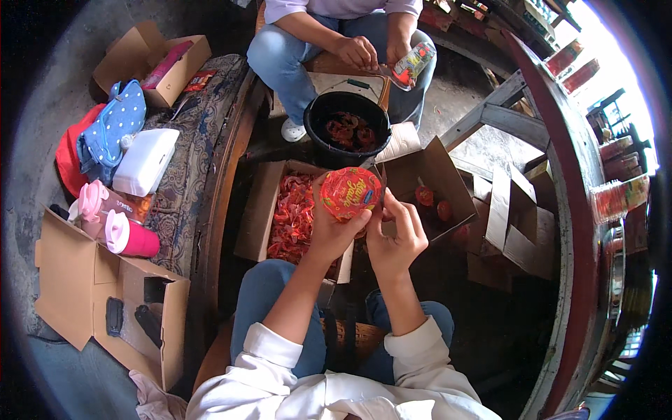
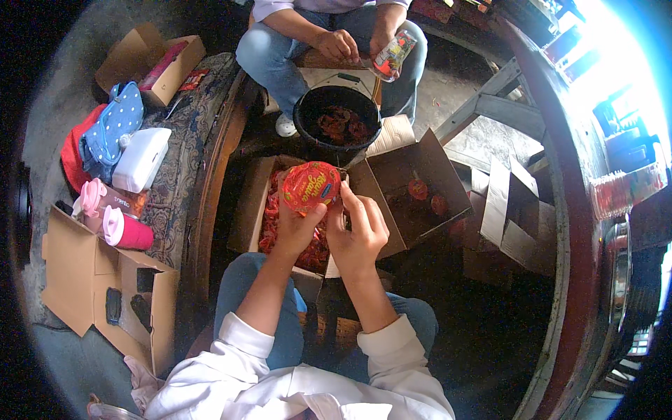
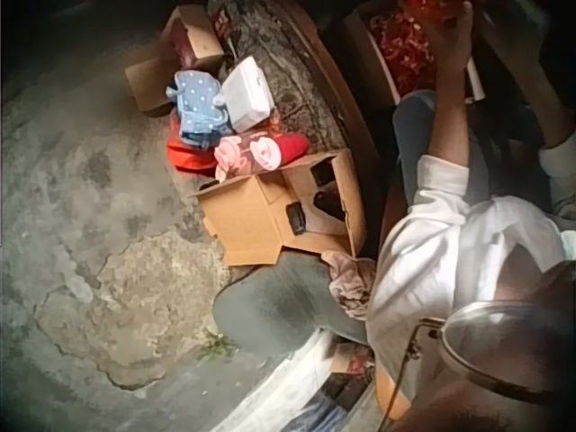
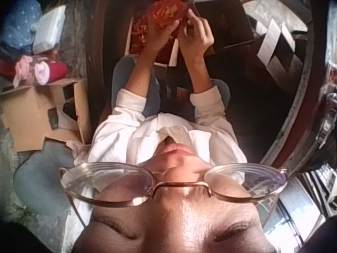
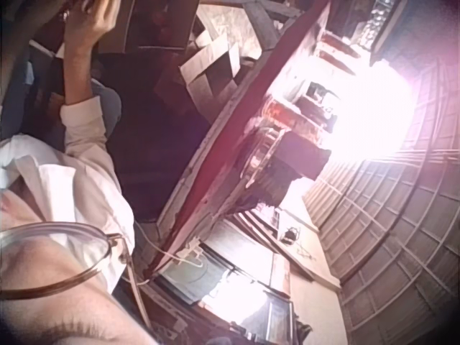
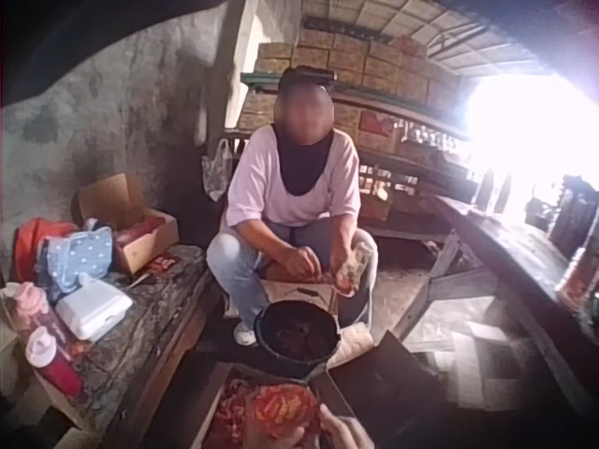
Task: The person sorts small packaged snack items from a cardboard box into a black bucket by hand, handling them one at a time.
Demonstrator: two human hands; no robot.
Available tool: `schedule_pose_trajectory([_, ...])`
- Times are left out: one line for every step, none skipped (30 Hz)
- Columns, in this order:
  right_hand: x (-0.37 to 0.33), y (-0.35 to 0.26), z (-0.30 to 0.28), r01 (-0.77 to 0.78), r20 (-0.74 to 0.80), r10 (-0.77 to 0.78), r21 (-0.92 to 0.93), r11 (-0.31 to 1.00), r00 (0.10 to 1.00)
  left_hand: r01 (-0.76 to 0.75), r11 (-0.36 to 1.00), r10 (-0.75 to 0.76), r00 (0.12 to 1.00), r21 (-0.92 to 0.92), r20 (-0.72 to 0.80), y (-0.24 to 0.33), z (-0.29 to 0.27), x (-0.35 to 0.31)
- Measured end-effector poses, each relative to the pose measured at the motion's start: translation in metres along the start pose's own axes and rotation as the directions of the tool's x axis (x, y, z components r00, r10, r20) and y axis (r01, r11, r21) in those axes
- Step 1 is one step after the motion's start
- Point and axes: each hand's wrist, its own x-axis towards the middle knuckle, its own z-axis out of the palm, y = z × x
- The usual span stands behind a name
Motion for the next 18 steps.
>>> schedule_pose_trajectory([0.0005, -0.0009, -0.0004, -0.014, 0.001, 0.014, 0.001, 1.000, 1.000, -0.005, 1.000, 0.005, 1.000, -0.001, 0.007, 0.0002, 0.0004, -0.0004])
schedule_pose_trajectory([0.0019, -0.0015, -0.0010, -0.019, 0.009, 0.019, 0.006, 1.000, 1.000, -0.009, 1.000, 0.009, 1.000, -0.003, 0.014, 0.0006, 0.0008, -0.0009])
schedule_pose_trajectory([0.0040, -0.0016, -0.0020, -0.025, 0.017, 0.025, 0.009, 1.000, 1.000, -0.025, 1.000, 0.025, 0.999, 0.008, 0.021, 0.0010, 0.0015, -0.0016])
schedule_pose_trajectory([0.0058, -0.0018, -0.0033, -0.031, 0.025, 0.031, 0.013, 0.999, 0.999, -0.041, 0.999, 0.040, 0.999, 0.018, 0.028, 0.0016, 0.0021, -0.0025])
schedule_pose_trajectory([0.0071, -0.0022, -0.0049, -0.043, 0.037, 0.041, 0.037, 0.998, 0.998, -0.057, 0.998, 0.056, 0.998, 0.029, 0.035, 0.0018, 0.0025, -0.0030])
schedule_pose_trajectory([0.0086, -0.0030, -0.0065, -0.054, 0.048, 0.051, 0.062, 0.997, 0.998, -0.041, 0.997, 0.037, 0.998, 0.066, 0.051, 0.0012, 0.0002, -0.0024])
schedule_pose_trajectory([0.0094, -0.0034, -0.0074, -0.066, 0.059, 0.061, 0.086, 0.994, 0.996, -0.026, 0.994, 0.019, 0.998, 0.103, 0.066, 0.0001, -0.0045, -0.0013])
schedule_pose_trajectory([0.0092, -0.0028, -0.0072, -0.082, 0.048, 0.077, 0.112, 0.990, 0.996, -0.011, 0.990, 0.000, 0.997, 0.140, 0.080, -0.0004, -0.0070, -0.0008])
schedule_pose_trajectory([0.0088, -0.0007, -0.0069, -0.096, 0.037, 0.092, 0.137, 0.986, 0.995, 0.014, 0.994, -0.021, 0.998, 0.107, 0.059, -0.0005, -0.0054, -0.0007])
schedule_pose_trajectory([0.0088, 0.0006, -0.0070, -0.111, 0.025, 0.108, 0.161, 0.981, 0.994, 0.039, 0.997, -0.042, 0.998, 0.073, 0.039, -0.0001, -0.0033, -0.0007])
schedule_pose_trajectory([0.0094, 0.0001, -0.0081, -0.112, 0.021, 0.110, 0.162, 0.980, 0.994, 0.064, 0.997, -0.065, 0.998, 0.038, 0.019, -0.0002, -0.0017, -0.0005])
schedule_pose_trajectory([0.0098, -0.0028, -0.0085, -0.113, 0.018, 0.112, 0.168, 0.979, 0.994, 0.061, 0.998, -0.061, 0.998, 0.035, 0.015, 0.0000, -0.0031, -0.0004])
schedule_pose_trajectory([0.0100, -0.0052, -0.0084, -0.115, 0.016, 0.114, 0.174, 0.978, 0.993, 0.057, 0.998, -0.058, 0.998, 0.032, 0.011, -0.0003, -0.0051, -0.0001])
schedule_pose_trajectory([0.0099, -0.0070, -0.0076, -0.101, 0.022, 0.098, 0.169, 0.981, 0.995, 0.054, 0.998, -0.054, 0.999, 0.029, 0.006, -0.0001, -0.0064, 0.0004])
schedule_pose_trajectory([0.0093, -0.0079, -0.0072, -0.087, 0.028, 0.083, 0.159, 0.984, 0.996, 0.025, 1.000, -0.025, 1.000, 0.013, 0.007, -0.0003, -0.0056, 0.0008])
schedule_pose_trajectory([0.0086, -0.0086, -0.0065, -0.073, 0.033, 0.068, 0.149, 0.986, 0.997, -0.004, 1.000, 0.004, 1.000, -0.004, 0.008, -0.0001, -0.0045, 0.0013])
schedule_pose_trajectory([0.0086, -0.0085, -0.0050, -0.054, 0.034, 0.049, 0.154, 0.987, 0.998, -0.034, 0.999, 0.034, 0.999, -0.020, 0.008, 0.0001, -0.0035, 0.0016])
schedule_pose_trajectory([0.0080, -0.0079, -0.0046, -0.057, 0.034, 0.052, 0.146, 0.988, 0.998, -0.043, 0.999, 0.043, 0.999, -0.011, 0.016, 0.0008, -0.0035, 0.0017])
